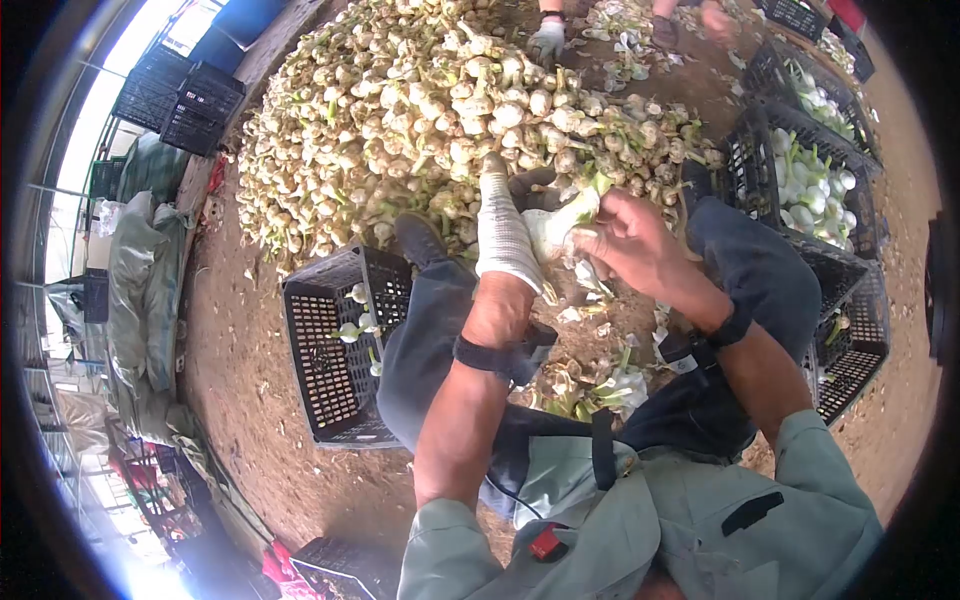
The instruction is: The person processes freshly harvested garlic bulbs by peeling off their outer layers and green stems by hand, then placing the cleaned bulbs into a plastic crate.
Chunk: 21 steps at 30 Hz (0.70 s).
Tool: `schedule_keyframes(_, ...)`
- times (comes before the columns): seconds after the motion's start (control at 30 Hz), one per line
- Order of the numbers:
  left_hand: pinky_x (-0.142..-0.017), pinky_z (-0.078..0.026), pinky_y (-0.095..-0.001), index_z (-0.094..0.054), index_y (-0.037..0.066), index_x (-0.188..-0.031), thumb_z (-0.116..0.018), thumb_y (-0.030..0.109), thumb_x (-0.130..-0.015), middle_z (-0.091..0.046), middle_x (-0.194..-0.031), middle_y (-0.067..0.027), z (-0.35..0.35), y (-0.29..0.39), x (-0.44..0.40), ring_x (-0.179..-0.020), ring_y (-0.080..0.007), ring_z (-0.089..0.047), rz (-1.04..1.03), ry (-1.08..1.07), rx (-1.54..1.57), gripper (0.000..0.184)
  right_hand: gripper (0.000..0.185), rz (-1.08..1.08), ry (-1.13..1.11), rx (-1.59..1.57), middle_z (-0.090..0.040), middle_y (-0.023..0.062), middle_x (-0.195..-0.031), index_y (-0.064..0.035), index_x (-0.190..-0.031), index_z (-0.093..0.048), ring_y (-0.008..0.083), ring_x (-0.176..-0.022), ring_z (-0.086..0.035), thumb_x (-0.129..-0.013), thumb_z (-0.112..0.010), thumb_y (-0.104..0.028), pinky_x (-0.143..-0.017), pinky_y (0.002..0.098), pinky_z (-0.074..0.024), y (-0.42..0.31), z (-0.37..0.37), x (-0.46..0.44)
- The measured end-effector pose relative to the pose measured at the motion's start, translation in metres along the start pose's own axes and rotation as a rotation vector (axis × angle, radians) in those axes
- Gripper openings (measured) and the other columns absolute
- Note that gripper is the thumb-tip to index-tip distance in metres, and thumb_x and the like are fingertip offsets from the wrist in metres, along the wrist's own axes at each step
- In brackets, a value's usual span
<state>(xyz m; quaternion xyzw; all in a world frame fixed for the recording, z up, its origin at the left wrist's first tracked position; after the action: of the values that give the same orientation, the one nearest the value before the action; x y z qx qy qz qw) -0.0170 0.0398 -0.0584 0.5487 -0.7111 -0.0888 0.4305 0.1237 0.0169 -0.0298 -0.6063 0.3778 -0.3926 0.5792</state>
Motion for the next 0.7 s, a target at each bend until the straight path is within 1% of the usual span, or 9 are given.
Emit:
schedule_keyframes(0.13,-0.062,-0.05,-0.0309,-0.061,0.0,-0.104,-0.053,0.058,-0.091,-0.058,-0.079,-0.0064,-0.002,-0.003,0.008,-0.069,-0.0188,-0.057,-0.26,0.041,-0.029,0.059,0.018,0.113,0.086,0.074,-0.057,0.0023,-0.074,0.0046,-0.095,-0.059,0.0044,-0.06,-0.05,-0.092,-0.063,-0.013,-0.052,0.0217,-0.0413,0.012,0.003,-0.004)
schedule_keyframes(0.23,-0.064,-0.048,-0.0277,-0.059,-0.001,-0.105,-0.051,0.048,-0.096,-0.058,-0.081,-0.0054,-0.01,0.002,0.027,-0.068,-0.0145,-0.054,-0.737,0.022,-0.409,0.05,0.018,0.092,0.111,0.068,-0.056,0.0024,-0.072,0.0054,-0.094,-0.059,0.0053,-0.055,-0.049,-0.092,-0.062,-0.013,-0.048,0.0225,-0.0409,0.001,0.0,-0.001)
schedule_keyframes(0.27,-0.064,-0.048,-0.0277,-0.059,-0.001,-0.105,-0.051,0.048,-0.096,-0.058,-0.081,-0.0054,-0.007,0.003,0.022,-0.068,-0.0145,-0.054,-0.737,0.026,-0.409,0.05,0.019,0.069,0.11,-0.014,-0.055,0.0022,-0.071,0.0057,-0.092,-0.059,0.0058,-0.052,-0.049,-0.093,-0.061,-0.013,-0.045,0.0229,-0.0401,-0.002,-0.002,-0.001)
schedule_keyframes(0.37,-0.052,-0.047,-0.0253,-0.06,-0.001,-0.101,-0.046,0.061,-0.093,-0.057,-0.074,-0.0055,-0.005,-0.003,0.002,-0.059,-0.014,-0.055,-0.264,0.065,-0.087,0.064,0.017,0.151,0.088,-0.014,-0.056,0.0021,-0.069,0.0037,-0.091,-0.06,0.0063,-0.046,-0.047,-0.094,-0.06,-0.013,-0.04,0.0234,-0.0368,0.002,0.004,-0.005)
schedule_keyframes(0.4,-0.052,-0.047,-0.0253,-0.06,-0.001,-0.101,-0.046,0.061,-0.093,-0.057,-0.074,-0.0055,-0.007,0.0,0.005,-0.059,-0.014,-0.055,-0.263,0.062,-0.086,0.064,0.017,0.152,0.09,-0.012,-0.056,0.0021,-0.069,0.0037,-0.091,-0.06,0.0063,-0.046,-0.047,-0.094,-0.06,-0.013,-0.04,0.0234,-0.0368,0.005,0.009,-0.007)
schedule_keyframes(0.47,-0.049,-0.051,-0.0293,-0.06,0.0,-0.1,-0.046,0.066,-0.089,-0.059,-0.075,-0.0073,-0.01,-0.004,0.009,-0.059,-0.0181,-0.06,0.004,-0.027,-0.091,0.068,0.016,-0.02,0.008,-0.19,-0.057,0.002,-0.069,0.0011,-0.094,-0.062,0.0058,-0.045,-0.047,-0.094,-0.06,-0.015,-0.039,0.0231,-0.036,0.022,0.012,-0.011)
schedule_keyframes(0.5,-0.046,-0.054,-0.032,-0.06,0.001,-0.102,-0.046,0.069,-0.087,-0.06,-0.077,-0.0094,-0.006,-0.006,0.0,-0.059,-0.0206,-0.063,0.026,-0.104,-0.088,0.071,0.017,-0.053,-0.003,-0.382,-0.059,0.002,-0.069,-0.0001,-0.096,-0.063,0.0055,-0.045,-0.047,-0.094,-0.061,-0.017,-0.039,0.0228,-0.0371,0.027,0.01,-0.012)
schedule_keyframes(0.6,-0.048,-0.055,-0.0328,-0.058,0.001,-0.106,-0.047,0.07,-0.086,-0.062,-0.079,-0.0106,-0.003,-0.007,0.003,-0.061,-0.0217,-0.064,0.029,-0.103,-0.097,0.072,0.02,-0.055,0.021,-0.492,-0.061,0.0027,-0.073,0.0001,-0.099,-0.064,0.0051,-0.046,-0.048,-0.093,-0.062,-0.019,-0.04,0.0214,-0.0379,0.023,0.005,-0.01)
schedule_keyframes(0.7,-0.05,-0.056,-0.0345,-0.057,0.001,-0.108,-0.048,0.071,-0.085,-0.063,-0.082,-0.0123,-0.01,-0.005,0.013,-0.063,-0.0241,-0.065,-0.018,-0.068,-0.075,0.075,0.022,-0.096,0.015,-0.215,-0.063,0.0043,-0.076,0.0004,-0.102,-0.064,0.0095,-0.052,-0.053,-0.092,-0.064,-0.019,-0.046,0.0249,-0.0439,0.007,0.006,-0.004)
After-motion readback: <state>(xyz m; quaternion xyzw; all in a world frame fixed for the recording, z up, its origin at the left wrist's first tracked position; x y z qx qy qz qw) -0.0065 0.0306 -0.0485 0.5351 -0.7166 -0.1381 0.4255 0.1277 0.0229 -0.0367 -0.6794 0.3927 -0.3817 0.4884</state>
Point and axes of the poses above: each hand's wrist, its own x-axis away from the middle knuckle, its own z-axis out of the back of the hand, y = z × x, the point moved 4 cm from there along -x, towards the middle knuckle
